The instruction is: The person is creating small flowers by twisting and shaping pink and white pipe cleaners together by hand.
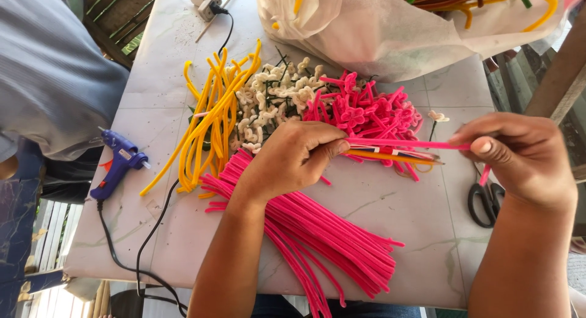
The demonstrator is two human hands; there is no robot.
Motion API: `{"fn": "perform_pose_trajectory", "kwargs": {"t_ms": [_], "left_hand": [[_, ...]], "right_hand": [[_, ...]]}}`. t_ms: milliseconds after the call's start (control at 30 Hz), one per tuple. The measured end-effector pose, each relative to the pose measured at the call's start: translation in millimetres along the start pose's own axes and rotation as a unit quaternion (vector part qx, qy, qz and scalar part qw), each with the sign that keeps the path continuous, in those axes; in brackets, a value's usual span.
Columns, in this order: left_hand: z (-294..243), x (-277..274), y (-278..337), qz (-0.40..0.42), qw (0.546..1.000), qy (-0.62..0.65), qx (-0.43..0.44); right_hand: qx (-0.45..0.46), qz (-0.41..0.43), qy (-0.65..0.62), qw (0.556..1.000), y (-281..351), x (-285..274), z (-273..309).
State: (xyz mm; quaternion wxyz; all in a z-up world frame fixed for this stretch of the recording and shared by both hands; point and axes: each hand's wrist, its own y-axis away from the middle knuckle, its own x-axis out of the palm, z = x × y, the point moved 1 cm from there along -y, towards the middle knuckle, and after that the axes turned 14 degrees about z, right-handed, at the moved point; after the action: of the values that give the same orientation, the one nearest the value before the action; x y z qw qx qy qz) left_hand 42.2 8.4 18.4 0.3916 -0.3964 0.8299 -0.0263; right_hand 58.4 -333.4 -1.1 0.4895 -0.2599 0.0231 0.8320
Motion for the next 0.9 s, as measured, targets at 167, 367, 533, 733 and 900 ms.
{"fn": "perform_pose_trajectory", "kwargs": {"t_ms": [167, 367, 533, 733, 900], "left_hand": [[19, 11, 1, -0.042, 0.987, -0.154, -0.025], [14, 8, 2, -0.047, 0.991, 0.098, 0.083], [20, 16, -6, -0.281, 0.960, -0.016, 0.003], [43, 30, -9, -0.148, 0.954, -0.255, -0.045], [-1, 45, -13, 0.042, 0.992, -0.069, 0.100]], "right_hand": [[0.024, -0.026, 0.034, 0.999, -3, 8, 2], [0.023, -0.007, 0.155, 0.988, -31, 31, -16], [0.037, 0.137, 0.152, 0.978, -40, 92, 19], [-0.166, 0.061, 0.338, 0.924, -10, 62, 41], [-0.175, -0.095, 0.312, 0.929, -9, 36, 15]]}}
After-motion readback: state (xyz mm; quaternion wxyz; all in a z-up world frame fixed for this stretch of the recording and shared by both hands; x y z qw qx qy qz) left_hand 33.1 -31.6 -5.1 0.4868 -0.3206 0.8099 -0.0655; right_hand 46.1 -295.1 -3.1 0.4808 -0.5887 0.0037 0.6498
